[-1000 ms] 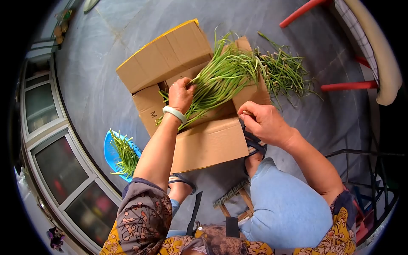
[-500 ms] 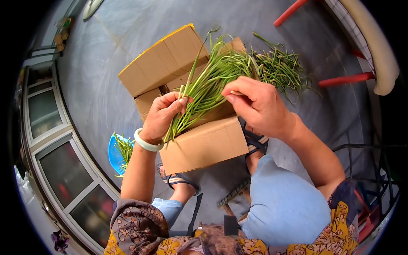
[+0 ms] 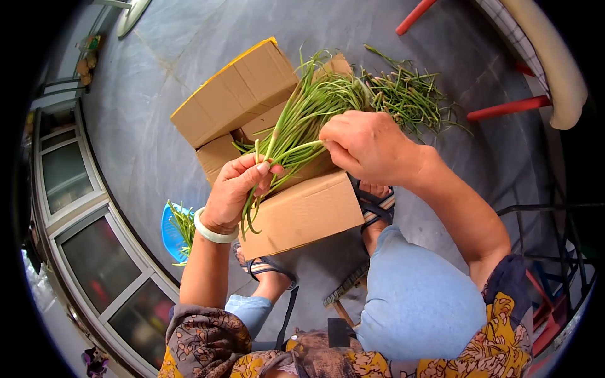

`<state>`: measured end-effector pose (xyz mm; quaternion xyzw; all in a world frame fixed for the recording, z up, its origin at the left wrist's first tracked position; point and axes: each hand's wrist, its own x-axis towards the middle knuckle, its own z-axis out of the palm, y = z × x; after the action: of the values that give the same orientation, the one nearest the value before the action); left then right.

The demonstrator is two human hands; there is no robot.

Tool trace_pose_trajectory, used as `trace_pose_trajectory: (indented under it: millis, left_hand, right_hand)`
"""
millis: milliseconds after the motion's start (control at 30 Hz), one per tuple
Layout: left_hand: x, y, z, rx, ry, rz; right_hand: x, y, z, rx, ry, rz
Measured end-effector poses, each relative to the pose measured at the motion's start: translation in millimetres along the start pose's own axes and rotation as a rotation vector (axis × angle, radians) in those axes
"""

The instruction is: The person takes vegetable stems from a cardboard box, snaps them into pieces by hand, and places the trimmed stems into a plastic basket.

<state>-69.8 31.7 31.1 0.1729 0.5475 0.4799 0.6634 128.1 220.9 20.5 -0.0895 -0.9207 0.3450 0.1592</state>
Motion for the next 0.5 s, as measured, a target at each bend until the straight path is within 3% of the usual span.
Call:
trace_pose_trajectory:
  millis: [167, 267, 467, 500]
  left_hand:
    - [-6.1, -2.1, 32.7, 0.019, -0.013, -0.054]
    - [-7.3, -7.9, 51.8, -0.098, 0.021, -0.066]
    - [-8.0, -17.4, 55.7, -0.292, 0.073, -0.112]
    - [-9.2, -18.3, 54.0, -0.288, 0.073, -0.122]
  right_hand:
    - [-7.0, 0.3, 9.1, 0.012, 0.030, 0.198]
    - [-3.0, -6.8, 6.6, 0.377, 0.023, 0.536]
    - [-18.3, 13.3, 8.8, 0.726, 0.217, 0.665]
    - [-15.9, 9.7, -9.8, 0.800, 0.186, 0.762]
